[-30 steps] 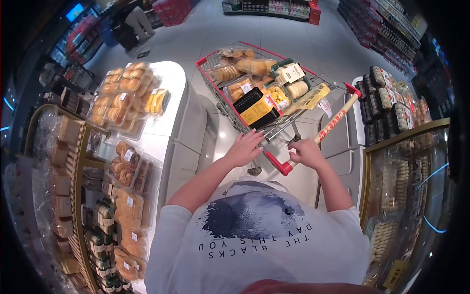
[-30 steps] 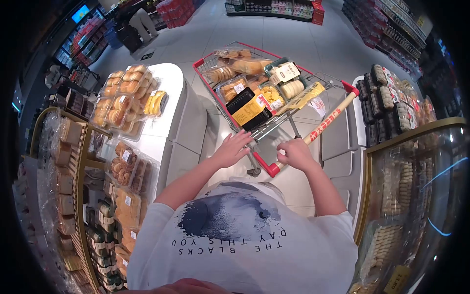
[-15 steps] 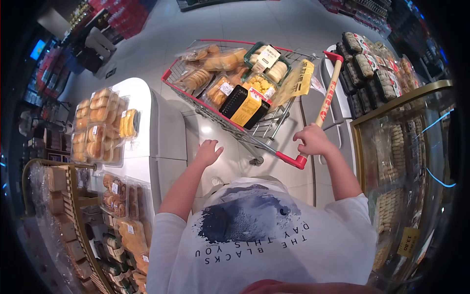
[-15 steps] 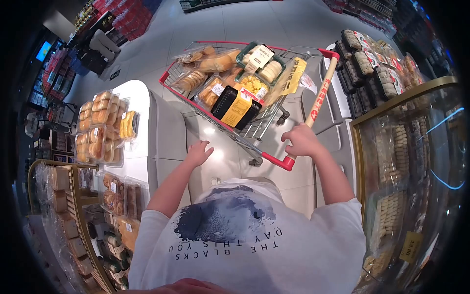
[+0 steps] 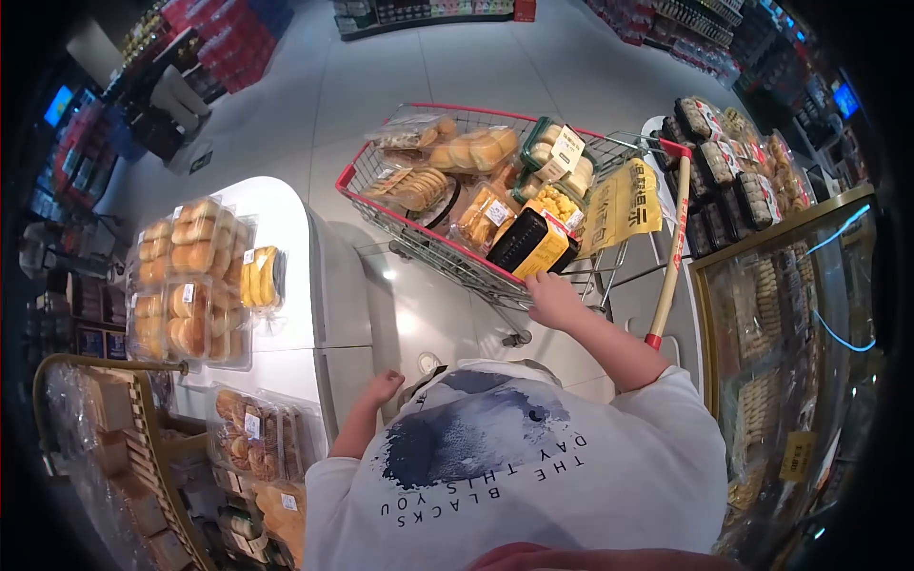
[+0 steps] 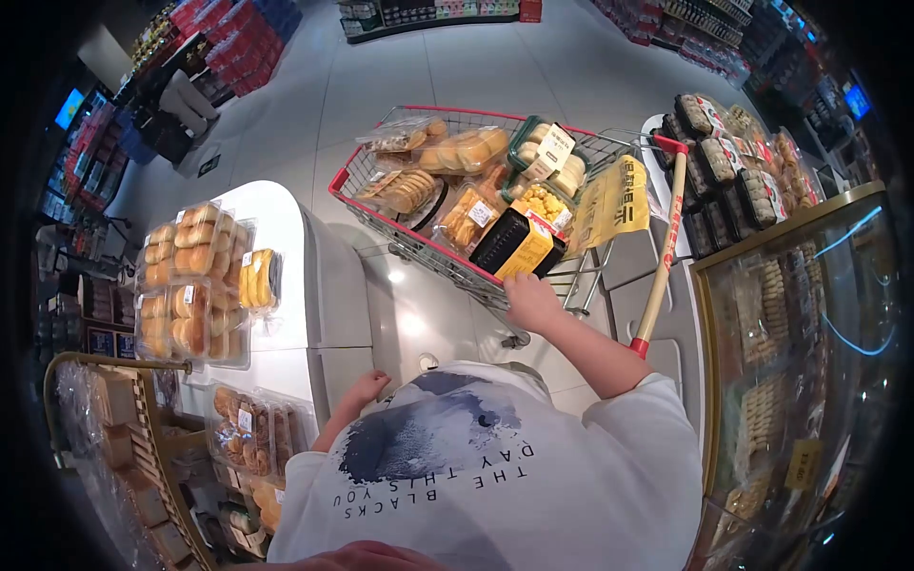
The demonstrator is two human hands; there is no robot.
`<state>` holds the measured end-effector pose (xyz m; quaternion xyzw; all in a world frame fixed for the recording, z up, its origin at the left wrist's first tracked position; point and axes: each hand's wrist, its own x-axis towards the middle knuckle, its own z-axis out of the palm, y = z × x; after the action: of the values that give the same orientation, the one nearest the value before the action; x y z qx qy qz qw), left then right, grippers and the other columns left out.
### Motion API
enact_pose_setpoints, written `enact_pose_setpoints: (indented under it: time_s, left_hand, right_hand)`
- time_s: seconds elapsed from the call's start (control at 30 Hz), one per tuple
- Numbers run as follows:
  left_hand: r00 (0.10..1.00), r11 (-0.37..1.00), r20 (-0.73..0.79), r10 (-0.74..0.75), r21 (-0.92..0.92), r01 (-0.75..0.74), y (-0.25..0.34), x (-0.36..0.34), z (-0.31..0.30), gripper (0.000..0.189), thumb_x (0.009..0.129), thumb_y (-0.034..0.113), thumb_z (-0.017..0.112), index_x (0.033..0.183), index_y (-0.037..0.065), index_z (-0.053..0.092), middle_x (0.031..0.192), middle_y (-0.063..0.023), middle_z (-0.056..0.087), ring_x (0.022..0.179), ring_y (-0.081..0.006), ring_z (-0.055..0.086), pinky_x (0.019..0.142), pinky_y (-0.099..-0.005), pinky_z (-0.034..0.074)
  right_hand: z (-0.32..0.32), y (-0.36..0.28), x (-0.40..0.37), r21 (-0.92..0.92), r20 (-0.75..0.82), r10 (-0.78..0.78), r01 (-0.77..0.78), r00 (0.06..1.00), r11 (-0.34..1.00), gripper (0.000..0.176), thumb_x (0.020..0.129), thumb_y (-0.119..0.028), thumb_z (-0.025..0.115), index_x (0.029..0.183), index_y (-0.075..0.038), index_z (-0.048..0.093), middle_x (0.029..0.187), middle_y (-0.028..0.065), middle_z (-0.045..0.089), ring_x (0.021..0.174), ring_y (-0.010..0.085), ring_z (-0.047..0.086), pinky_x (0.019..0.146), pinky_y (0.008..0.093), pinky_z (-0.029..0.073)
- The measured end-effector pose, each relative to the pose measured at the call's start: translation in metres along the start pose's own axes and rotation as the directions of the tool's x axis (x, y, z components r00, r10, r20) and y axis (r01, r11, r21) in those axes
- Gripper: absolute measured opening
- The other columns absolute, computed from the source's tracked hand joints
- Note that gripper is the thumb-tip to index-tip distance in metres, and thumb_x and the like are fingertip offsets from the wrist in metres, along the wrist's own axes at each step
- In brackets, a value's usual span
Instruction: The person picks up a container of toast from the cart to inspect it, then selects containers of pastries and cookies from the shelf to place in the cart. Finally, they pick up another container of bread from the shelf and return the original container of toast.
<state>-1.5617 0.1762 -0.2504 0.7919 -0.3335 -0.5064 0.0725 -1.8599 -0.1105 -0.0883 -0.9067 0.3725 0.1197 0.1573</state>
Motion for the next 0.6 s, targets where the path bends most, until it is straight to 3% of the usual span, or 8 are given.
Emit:
enact_pose_setpoints:
  time_s: [0.13,0.33,0.43,0.53,0.6]
  left_hand:
    - [0.998,0.997,-0.007,-0.066,-0.031,0.066,-0.055,0.003,-0.023,0.045,0.078,0.036,0.055,0.102,-0.002,0.06,0.098,-0.0223,0.062,0.096,-0.0328,0.059,0.084,-0.0388,0.045]
    - [0.996,0.997,0.071,-0.052,0.067,0.047,-0.077,0.033,-0.038,0.041,0.078,0.034,0.052,0.099,0.0,0.061,0.095,-0.0231,0.062,0.091,-0.0351,0.059,0.083,-0.0404,0.045]
    - [1.0,0.995,0.015,0.011,0.095,-0.012,-0.075,0.049,-0.04,0.042,0.079,0.035,0.051,0.1,0.0,0.061,0.095,-0.0233,0.062,0.091,-0.0357,0.059,0.084,-0.0405,0.045]
    - [0.996,0.998,0.079,-0.047,-0.026,0.05,-0.049,0.044,-0.058,0.043,0.078,0.035,0.051,0.103,0.0,0.059,0.096,-0.0239,0.061,0.093,-0.0358,0.059,0.083,-0.0404,0.045]
    - [0.999,0.999,0.045,0.026,0.043,-0.028,-0.068,0.063,-0.055,0.044,0.078,0.035,0.051,0.104,0.0,0.059,0.096,-0.0239,0.061,0.09,-0.0362,0.059,0.081,-0.041,0.046]
  right_hand:
    - [0.03,-0.012,0.026,-0.001,0.158,0.248,-0.251,0.956,0.968,0.023,0.079,-0.012,0.048,0.099,-0.001,0.049,0.086,0.0178,0.062,0.083,0.0308,0.062,0.068,0.042,0.05]
    - [0.025,-0.013,0.021,-0.104,0.164,0.254,-0.239,0.953,0.965,0.019,0.083,-0.01,0.043,0.1,-0.004,0.049,0.083,0.0158,0.063,0.079,0.0312,0.063,0.065,0.0424,0.05]
    - [0.021,-0.019,0.019,-0.114,0.176,0.285,-0.268,0.942,0.957,0.02,0.083,-0.01,0.042,0.101,-0.005,0.048,0.083,0.0156,0.063,0.079,0.0315,0.063,0.066,0.0431,0.05]
    - [0.026,-0.012,0.021,-0.112,0.196,0.3,-0.282,0.934,0.953,0.02,0.083,-0.01,0.041,0.102,-0.006,0.047,0.083,0.0154,0.063,0.08,0.0324,0.062,0.067,0.0437,0.049]
    - [0.028,-0.009,0.021,-0.112,0.212,0.292,-0.274,0.933,0.955,0.021,0.083,-0.009,0.041,0.103,-0.007,0.046,0.085,0.0153,0.062,0.081,0.0332,0.061,0.067,0.0441,0.049]
